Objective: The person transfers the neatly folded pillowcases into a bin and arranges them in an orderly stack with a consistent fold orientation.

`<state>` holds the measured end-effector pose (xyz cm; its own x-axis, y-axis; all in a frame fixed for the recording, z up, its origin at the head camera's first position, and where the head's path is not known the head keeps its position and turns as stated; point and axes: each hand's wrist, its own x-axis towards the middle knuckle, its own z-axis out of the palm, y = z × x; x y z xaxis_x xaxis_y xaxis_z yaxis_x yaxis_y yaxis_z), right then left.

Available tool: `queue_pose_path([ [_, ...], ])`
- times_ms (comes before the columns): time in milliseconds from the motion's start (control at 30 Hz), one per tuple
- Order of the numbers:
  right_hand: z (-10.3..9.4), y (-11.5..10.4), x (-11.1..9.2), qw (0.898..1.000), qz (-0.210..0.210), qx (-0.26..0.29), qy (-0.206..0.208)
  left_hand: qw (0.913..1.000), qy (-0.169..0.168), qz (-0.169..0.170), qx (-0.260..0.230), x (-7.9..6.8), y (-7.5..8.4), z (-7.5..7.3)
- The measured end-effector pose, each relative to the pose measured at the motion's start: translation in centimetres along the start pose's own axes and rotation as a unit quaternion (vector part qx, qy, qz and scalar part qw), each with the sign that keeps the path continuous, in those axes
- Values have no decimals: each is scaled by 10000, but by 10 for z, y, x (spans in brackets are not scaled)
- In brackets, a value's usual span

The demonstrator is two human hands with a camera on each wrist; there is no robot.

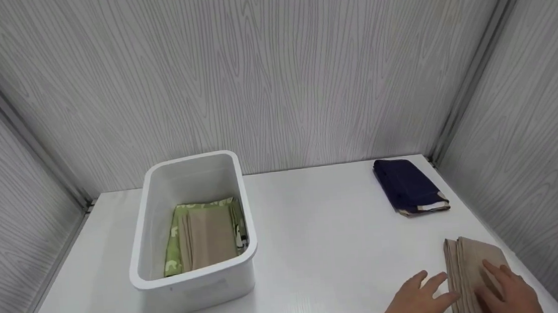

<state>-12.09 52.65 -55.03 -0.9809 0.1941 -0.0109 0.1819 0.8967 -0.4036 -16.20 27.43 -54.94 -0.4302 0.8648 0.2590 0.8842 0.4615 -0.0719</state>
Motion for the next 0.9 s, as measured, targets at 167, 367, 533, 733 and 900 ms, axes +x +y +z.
queue_pose_path([
  [167,1,9,-2,9988,257,156,-375,9985,-446,-1,-312,6,12,12],
  [367,5,7,-4,9946,499,474,-772,9961,-798,137,-337,9,18,18],
  [533,7,-1,-6,9960,479,348,-672,9926,-1128,85,-445,9,20,18],
  [733,9,-16,-4,9967,284,279,-700,9960,-833,64,-310,6,12,18],
  [900,12,-28,-1,9970,60,299,-711,9965,-811,164,-140,4,5,19],
])
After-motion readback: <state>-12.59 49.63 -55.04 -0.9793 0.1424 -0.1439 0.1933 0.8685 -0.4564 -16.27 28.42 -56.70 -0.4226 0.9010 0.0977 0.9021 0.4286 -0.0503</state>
